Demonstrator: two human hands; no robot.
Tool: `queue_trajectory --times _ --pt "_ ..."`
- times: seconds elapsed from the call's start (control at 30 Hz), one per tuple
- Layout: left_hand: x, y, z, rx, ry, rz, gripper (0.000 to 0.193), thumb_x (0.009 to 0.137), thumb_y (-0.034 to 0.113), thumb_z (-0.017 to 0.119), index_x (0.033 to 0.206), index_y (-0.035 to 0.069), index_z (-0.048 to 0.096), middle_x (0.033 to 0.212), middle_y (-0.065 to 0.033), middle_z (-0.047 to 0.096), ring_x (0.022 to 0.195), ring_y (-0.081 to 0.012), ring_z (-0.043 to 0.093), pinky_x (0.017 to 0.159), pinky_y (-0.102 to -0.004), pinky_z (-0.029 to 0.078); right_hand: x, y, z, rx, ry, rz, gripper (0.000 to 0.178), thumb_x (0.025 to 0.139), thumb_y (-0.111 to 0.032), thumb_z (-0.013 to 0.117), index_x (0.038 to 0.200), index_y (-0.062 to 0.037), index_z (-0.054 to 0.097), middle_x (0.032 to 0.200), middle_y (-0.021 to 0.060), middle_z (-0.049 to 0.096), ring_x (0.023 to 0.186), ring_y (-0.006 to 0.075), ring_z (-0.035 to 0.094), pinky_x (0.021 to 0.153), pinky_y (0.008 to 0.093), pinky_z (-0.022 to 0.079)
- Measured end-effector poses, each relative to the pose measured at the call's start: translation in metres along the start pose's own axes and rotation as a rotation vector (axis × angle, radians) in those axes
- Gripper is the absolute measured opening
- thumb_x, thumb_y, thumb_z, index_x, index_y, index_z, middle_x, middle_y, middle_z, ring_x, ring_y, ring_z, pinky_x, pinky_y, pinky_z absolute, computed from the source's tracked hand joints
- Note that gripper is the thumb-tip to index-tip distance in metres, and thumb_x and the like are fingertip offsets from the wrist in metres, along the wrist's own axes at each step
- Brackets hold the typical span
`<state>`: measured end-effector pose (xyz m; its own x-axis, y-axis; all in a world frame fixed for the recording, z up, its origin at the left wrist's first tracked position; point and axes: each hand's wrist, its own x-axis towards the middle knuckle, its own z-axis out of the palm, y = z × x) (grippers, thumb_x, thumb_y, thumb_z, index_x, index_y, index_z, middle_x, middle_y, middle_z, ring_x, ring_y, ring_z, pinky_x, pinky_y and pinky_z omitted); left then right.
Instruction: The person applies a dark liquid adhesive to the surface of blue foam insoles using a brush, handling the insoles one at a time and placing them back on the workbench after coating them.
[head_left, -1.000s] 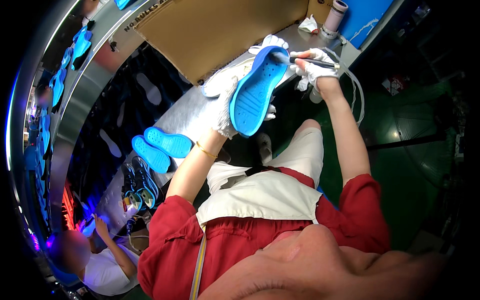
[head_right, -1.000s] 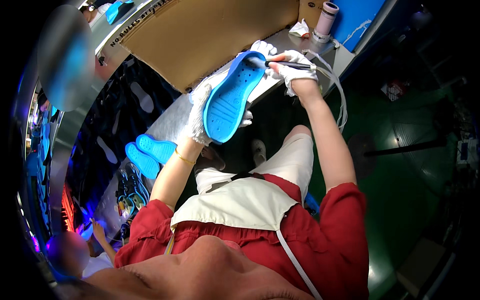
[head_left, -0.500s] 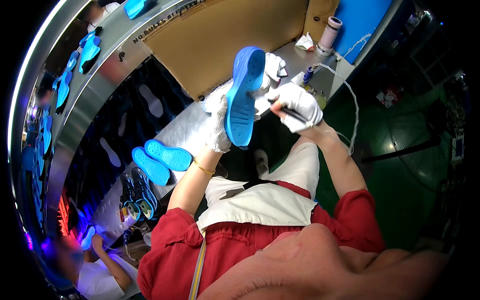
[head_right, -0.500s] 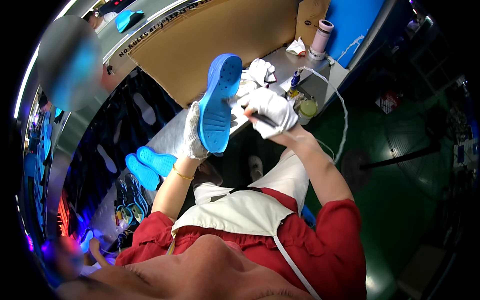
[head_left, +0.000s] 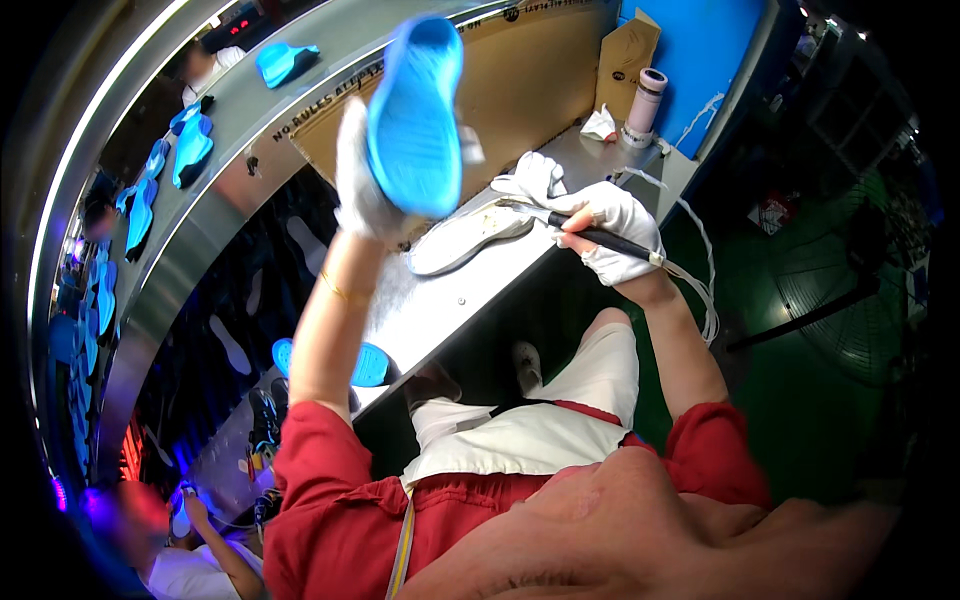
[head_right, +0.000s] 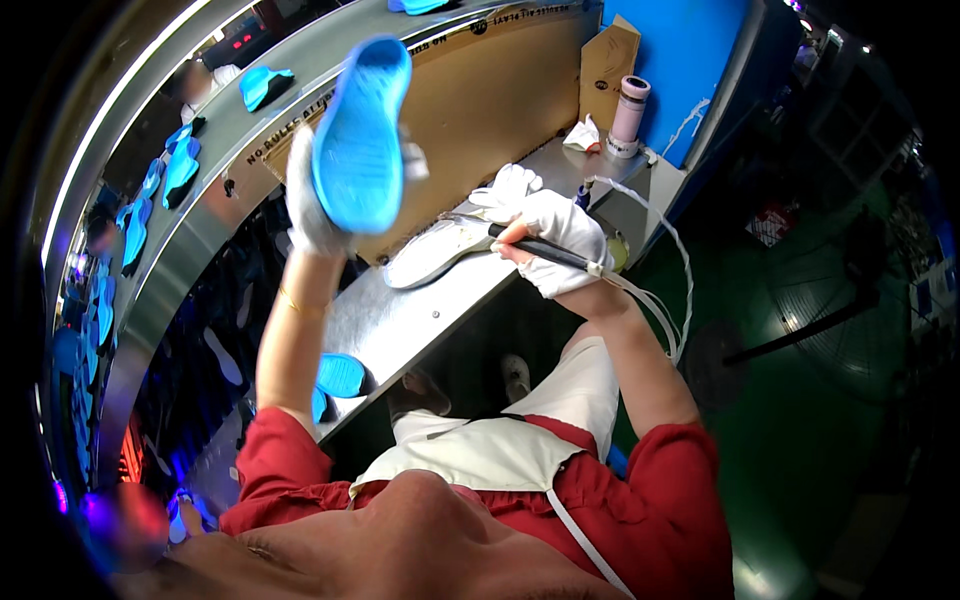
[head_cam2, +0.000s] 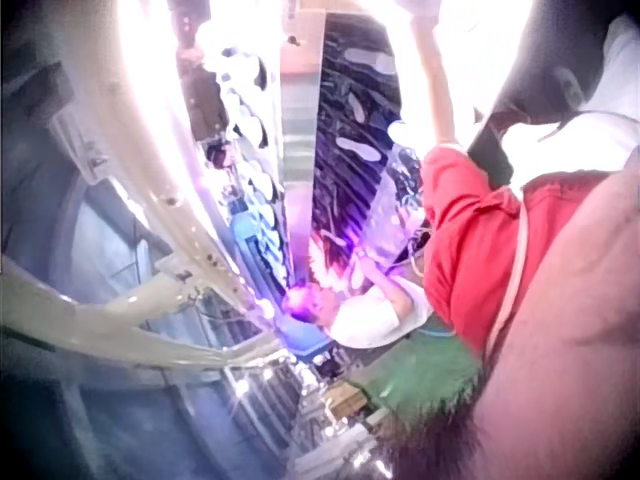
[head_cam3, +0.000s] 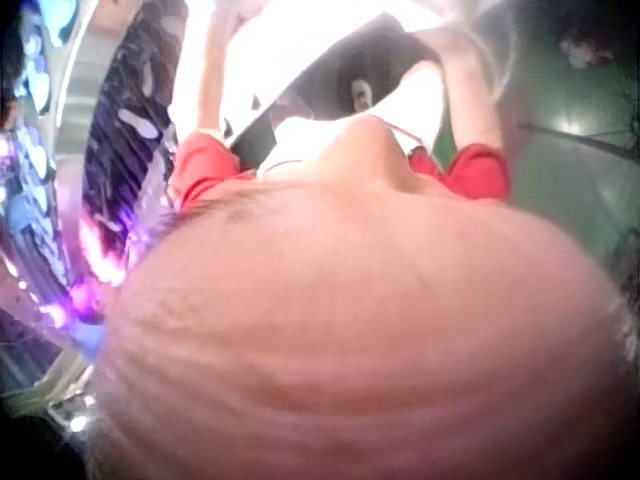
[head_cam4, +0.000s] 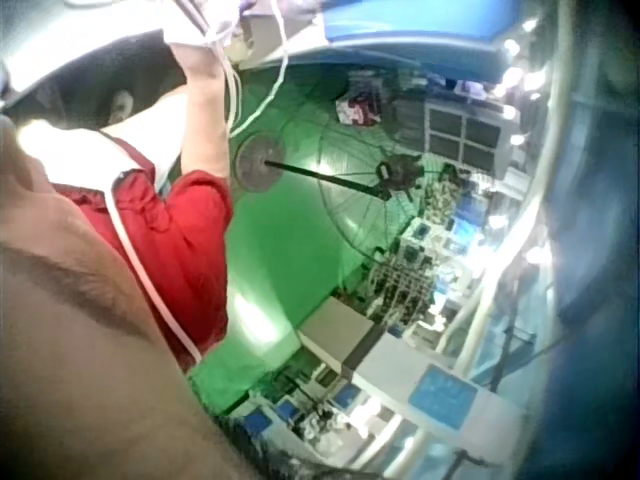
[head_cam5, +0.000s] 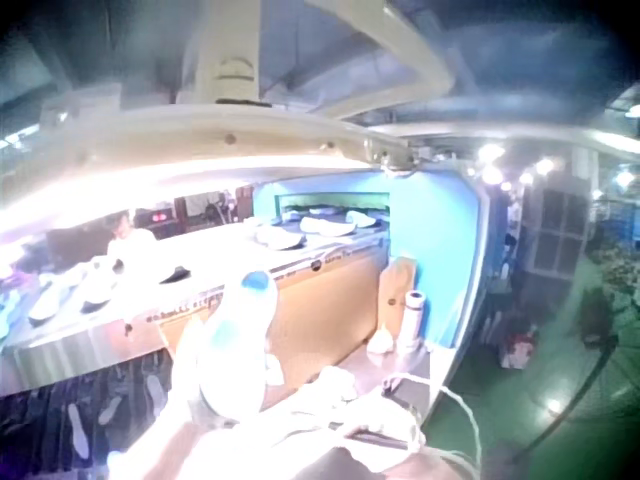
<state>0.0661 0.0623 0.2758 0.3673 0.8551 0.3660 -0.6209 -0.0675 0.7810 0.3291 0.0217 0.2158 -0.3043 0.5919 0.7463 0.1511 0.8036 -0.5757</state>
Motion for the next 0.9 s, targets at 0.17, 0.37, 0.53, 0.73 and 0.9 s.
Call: queue_trajectory --times 0.17,0.37,0.53,0.73,0.9 --pt "0.129 0.095 -0.079 1.595 0.447 -0.012 0.057 0.091 0.050 0.046 0.116 -0.001 0.050 0.109 -0.0188 0.062 0.096 -0.0340 0.061 0.088 -0.0414 0.049 -0.007 -0.002 0.003 0.183 -0.001 0.077 0.016 0.076 0.007 0.068 0.082 -0.0028 0.057 0.086 0.0110 0.060 0.073 0.0151 0.063 0.069 0.0254 0.050" --pt "0.165 0.074 -0.091 1.615 0.768 0.739 0.048 0.085 0.030 0.058 0.128 0.008 0.050 0.115 -0.0153 0.060 0.100 -0.0272 0.057 0.088 -0.0374 0.046 -0.030 0.032 -0.032 0.327 -0.004 0.275 0.016 0.076 0.008 0.065 0.082 -0.0031 0.055 0.087 0.0098 0.060 0.074 0.0130 0.063 0.067 0.0247 0.050" --pt "0.138 0.149 -0.202 2.269 0.605 0.044 0.038 0.082 0.029 0.051 0.116 0.017 0.059 0.103 -0.0134 0.063 0.097 -0.0313 0.060 0.086 -0.0409 0.047 -0.038 0.036 -0.020 0.508 0.028 0.269 0.016 0.076 0.008 0.066 0.083 -0.0023 0.055 0.086 0.0075 0.061 0.073 0.0116 0.061 0.066 0.0235 0.049" --pt "0.090 0.090 -0.071 2.346 0.502 0.297 0.033 0.086 0.038 0.057 0.106 0.013 0.065 0.107 -0.0118 0.063 0.101 -0.0307 0.059 0.091 -0.0375 0.044 -0.059 0.054 -0.043 0.562 -0.022 0.425 0.019 0.080 0.001 0.068 0.095 -0.0025 0.056 0.081 0.0039 0.063 0.076 0.0097 0.062 0.070 0.0240 0.050" --pt "-0.009 0.093 -0.047 1.996 0.329 0.941 0.026 0.094 0.014 0.050 0.116 0.006 0.062 0.114 -0.0147 0.061 0.108 -0.0282 0.056 0.099 -0.0379 0.041 -0.079 0.064 -0.034 0.526 0.067 0.441 0.016 0.081 0.002 0.067 0.092 -0.0028 0.057 0.081 0.0036 0.064 0.075 0.0087 0.062 0.068 0.0227 0.050"
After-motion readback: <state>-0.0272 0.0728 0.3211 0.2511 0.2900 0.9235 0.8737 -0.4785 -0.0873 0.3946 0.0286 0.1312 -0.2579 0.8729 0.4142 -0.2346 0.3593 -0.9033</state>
